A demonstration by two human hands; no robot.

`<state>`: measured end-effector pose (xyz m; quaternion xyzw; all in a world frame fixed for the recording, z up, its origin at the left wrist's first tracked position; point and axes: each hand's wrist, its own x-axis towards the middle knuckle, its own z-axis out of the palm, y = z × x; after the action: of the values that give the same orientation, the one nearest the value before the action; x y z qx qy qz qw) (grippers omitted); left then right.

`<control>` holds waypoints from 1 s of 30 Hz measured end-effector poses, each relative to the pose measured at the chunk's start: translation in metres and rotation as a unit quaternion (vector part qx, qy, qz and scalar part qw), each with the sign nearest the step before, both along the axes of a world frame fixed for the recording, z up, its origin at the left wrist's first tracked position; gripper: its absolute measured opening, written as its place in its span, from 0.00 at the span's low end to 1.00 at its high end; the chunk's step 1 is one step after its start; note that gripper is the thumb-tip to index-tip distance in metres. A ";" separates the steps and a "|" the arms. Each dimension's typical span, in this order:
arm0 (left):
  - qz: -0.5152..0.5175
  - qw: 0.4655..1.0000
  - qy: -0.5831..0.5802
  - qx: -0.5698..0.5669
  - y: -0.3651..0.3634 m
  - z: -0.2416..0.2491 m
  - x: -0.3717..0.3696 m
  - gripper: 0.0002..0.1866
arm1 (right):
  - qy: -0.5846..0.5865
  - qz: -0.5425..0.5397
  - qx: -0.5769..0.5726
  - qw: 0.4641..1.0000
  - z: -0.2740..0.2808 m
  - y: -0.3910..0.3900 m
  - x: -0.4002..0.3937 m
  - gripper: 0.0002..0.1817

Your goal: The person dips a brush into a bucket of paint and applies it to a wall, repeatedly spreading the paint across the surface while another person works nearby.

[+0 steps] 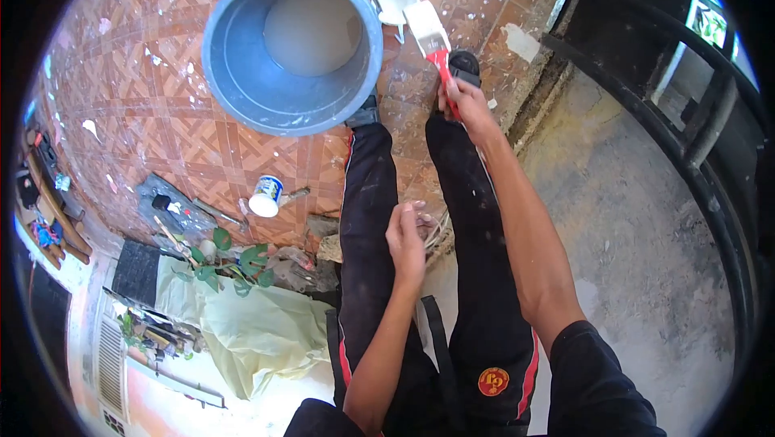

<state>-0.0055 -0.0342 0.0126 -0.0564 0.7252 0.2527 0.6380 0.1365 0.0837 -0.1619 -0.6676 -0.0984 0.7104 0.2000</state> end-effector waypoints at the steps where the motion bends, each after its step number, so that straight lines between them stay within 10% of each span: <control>1: 0.004 1.000 0.027 0.006 0.004 0.005 -0.005 0.19 | 0.012 0.029 0.025 0.999 0.013 -0.005 0.007 0.15; 8: -0.009 0.983 0.020 0.182 0.070 0.082 -0.042 0.25 | 0.071 0.088 0.145 0.983 0.199 -0.016 0.032 0.09; 16: -0.159 0.850 -0.213 0.456 0.164 0.325 -0.003 0.31 | 0.010 -0.090 0.293 0.952 0.508 -0.071 0.027 0.09; 26: -0.428 0.655 -0.414 0.465 0.081 0.449 0.115 0.31 | -0.428 -0.432 0.428 0.668 0.742 -0.273 0.012 0.08; 30: -0.502 0.571 -0.465 0.453 0.018 0.472 0.160 0.30 | -0.539 -0.597 0.391 0.448 0.780 -0.357 -0.015 0.14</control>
<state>0.1540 -0.0166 0.4843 0.5037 0.0318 0.1262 0.8540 0.1214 -0.2732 0.6185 -0.6622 -0.0312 -0.1994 0.7216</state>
